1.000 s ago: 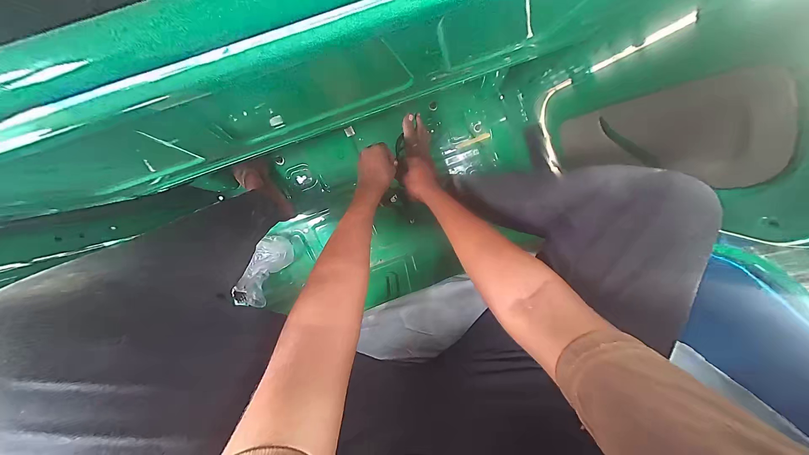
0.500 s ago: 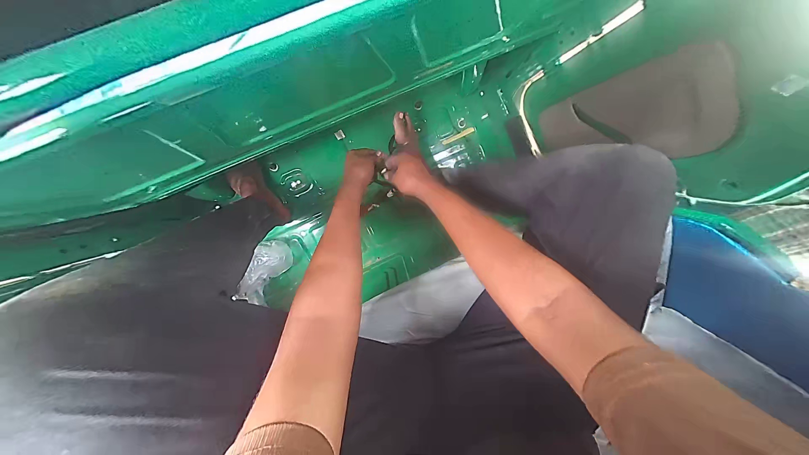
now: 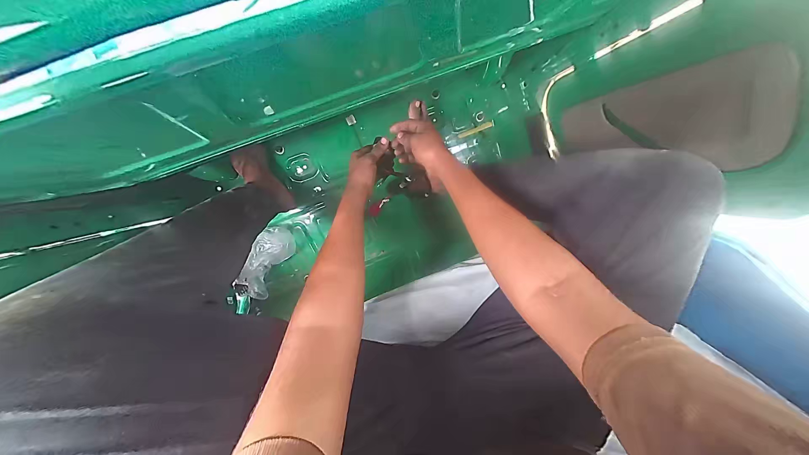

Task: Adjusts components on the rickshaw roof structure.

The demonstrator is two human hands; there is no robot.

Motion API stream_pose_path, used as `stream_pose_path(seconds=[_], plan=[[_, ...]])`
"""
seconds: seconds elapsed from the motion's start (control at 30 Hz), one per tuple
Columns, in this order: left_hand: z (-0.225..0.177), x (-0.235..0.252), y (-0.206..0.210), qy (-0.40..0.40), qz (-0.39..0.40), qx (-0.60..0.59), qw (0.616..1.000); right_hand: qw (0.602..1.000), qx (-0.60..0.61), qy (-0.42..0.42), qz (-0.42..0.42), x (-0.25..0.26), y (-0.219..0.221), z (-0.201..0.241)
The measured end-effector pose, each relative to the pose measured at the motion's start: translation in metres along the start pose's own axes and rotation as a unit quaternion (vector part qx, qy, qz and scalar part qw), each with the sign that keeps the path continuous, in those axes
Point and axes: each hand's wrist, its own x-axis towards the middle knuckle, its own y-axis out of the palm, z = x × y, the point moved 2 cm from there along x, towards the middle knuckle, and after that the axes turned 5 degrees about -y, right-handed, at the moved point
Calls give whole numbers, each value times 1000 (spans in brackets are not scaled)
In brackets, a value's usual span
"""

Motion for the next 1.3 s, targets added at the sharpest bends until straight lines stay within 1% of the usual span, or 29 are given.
stream_pose_path(seconds=[0.03, 0.07, 0.1, 0.17, 0.2, 0.27, 0.3, 0.33, 0.37, 0.4, 0.43, 0.5, 0.57, 0.63, 0.7, 0.77, 0.8, 0.87, 0.93, 1.0, 1.03, 1.07, 1.13, 1.17, 1.2, 1.3], plan=[[1, 0, 1, -21, -8, -36, 999, 998, -47, -29, -27, 1, -5, -3], [-1, -2, 3, -43, -21, -64, 997, 988, -131, -67, -40, 3, -10, -6], [-4, -5, 6, -62, -29, -76, 995, 967, -235, -100, -14, 6, -15, -9], [-8, -9, 10, -85, -24, -64, 994, 906, -384, -169, 61, 17, -18, -16], [-9, -9, 10, -86, -22, -58, 994, 870, -443, -201, 77, 22, -16, -17], [-8, -7, 8, -71, -27, -50, 996, 808, -528, -231, 122, 26, -11, -12], [-9, -6, 6, -59, -37, -50, 996, 791, -544, -239, 144, 28, -9, -9], [-9, -6, 4, -49, -49, -52, 996, 785, -549, -236, 164, 31, -8, -8], [-10, -6, 3, -42, -60, -58, 996, 790, -540, -233, 175, 36, -9, -7], [-11, -6, 4, -43, -71, -68, 994, 802, -521, -230, 179, 41, -12, -7], [-8, -8, 4, -56, -87, -80, 991, 819, -501, -218, 177, 40, -15, -7], [2, -11, 2, -110, -110, -103, 982, 849, -468, -177, 171, 35, -21, -3], [11, -7, 0, -157, -101, -122, 975, 868, -446, -143, 166, 33, -24, 0], [12, -11, 4, -202, -70, -113, 970, 881, -427, -128, 158, 28, -25, -1], [9, -12, 10, -220, -52, -100, 969, 895, -405, -123, 140, 27, -24, 1], [8, -7, 11, -205, -53, -101, 972, 900, -401, -124, 121, 31, -24, 3], [8, -5, 8, -185, -57, -95, 976, 902, -397, -129, 108, 33, -23, 2], [4, -1, 3, -118, -80, -64, 988, 902, -400, -136, 92, 37, -22, 0], [-2, 4, -2, -46, -70, 17, 996, 897, -410, -144, 81, 39, -20, -2], [-11, 7, -6, -4, -41, 123, 992, 901, -400, -148, 80, 38, -18, -2], [-15, 6, -6, 1, -37, 156, 987, 907, -384, -158, 73, 39, -18, -1], [-20, 4, -5, -7, -38, 161, 986, 915, -362, -162, 74, 40, -19, 0], [-33, -5, 0, -51, -25, 119, 991, 928, -329, -159, 79, 41, -18, 0], [-37, -7, 2, -62, -16, 110, 992, 926, -332, -160, 77, 42, -17, 0], [-39, -7, 2, -56, -6, 118, 991, 921, -345, -167, 72, 43, -16, -1], [-38, 0, -1, -13, 44, 207, 977, 898, -397, -176, 65, 47, -13, -5]])
